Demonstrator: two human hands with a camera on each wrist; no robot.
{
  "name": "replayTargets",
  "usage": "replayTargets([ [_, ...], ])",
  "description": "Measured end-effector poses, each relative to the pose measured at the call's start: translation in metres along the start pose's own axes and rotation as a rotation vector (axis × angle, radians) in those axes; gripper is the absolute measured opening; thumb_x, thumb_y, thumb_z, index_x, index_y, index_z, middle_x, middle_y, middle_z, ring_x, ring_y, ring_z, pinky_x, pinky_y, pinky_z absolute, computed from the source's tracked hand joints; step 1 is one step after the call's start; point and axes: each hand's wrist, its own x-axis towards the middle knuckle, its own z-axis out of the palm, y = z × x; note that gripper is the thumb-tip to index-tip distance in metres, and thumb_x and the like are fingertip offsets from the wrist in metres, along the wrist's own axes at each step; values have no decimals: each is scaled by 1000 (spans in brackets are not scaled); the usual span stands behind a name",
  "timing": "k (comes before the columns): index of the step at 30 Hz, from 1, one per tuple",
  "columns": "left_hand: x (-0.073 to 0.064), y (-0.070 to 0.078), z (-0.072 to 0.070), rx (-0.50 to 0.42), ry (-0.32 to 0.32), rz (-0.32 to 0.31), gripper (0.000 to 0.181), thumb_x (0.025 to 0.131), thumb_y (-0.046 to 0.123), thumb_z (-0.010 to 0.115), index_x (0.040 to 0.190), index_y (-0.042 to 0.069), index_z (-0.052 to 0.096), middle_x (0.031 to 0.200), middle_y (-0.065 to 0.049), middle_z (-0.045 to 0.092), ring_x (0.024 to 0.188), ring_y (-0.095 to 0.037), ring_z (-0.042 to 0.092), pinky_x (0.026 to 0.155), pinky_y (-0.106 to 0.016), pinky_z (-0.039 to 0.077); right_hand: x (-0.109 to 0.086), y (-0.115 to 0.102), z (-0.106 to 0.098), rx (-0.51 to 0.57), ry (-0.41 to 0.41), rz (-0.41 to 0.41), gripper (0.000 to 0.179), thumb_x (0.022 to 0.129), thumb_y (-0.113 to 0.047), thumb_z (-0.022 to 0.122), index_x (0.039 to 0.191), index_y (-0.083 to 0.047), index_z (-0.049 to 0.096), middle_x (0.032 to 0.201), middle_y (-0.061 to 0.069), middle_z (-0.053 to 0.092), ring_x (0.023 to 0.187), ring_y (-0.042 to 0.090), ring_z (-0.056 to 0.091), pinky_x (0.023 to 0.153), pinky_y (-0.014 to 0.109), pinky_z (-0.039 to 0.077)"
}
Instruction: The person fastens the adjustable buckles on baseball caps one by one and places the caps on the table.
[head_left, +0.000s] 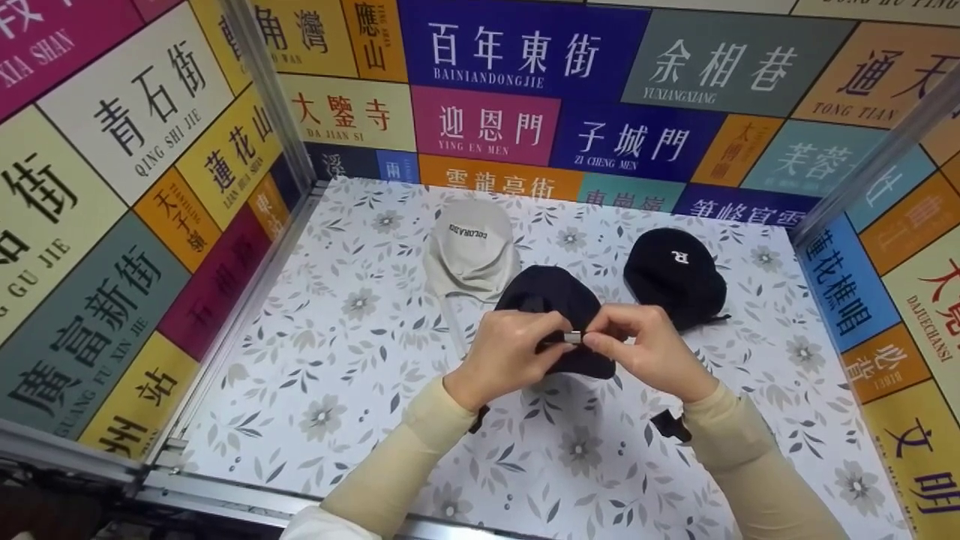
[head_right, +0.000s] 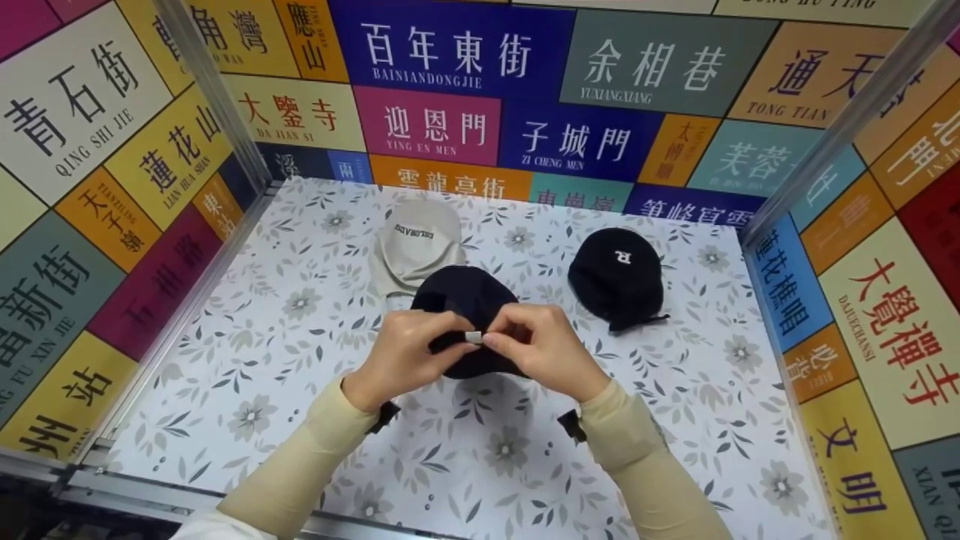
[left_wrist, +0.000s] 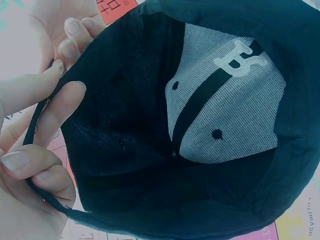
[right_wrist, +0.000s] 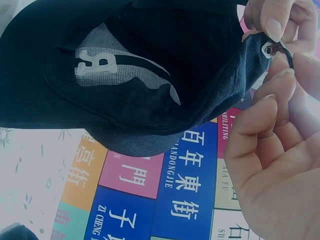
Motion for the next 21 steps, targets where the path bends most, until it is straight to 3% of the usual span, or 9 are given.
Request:
replayTargets([
  [21, -1, 1, 0, -12, -8, -16, 15, 86, 24, 79, 94, 16, 68, 76, 11, 68, 62, -8, 61, 57, -26, 48, -1, 1, 2, -3, 9, 15, 12, 88, 5, 72, 89, -7, 72, 80, 5, 67, 63, 20, 59, 56, 28, 48],
])
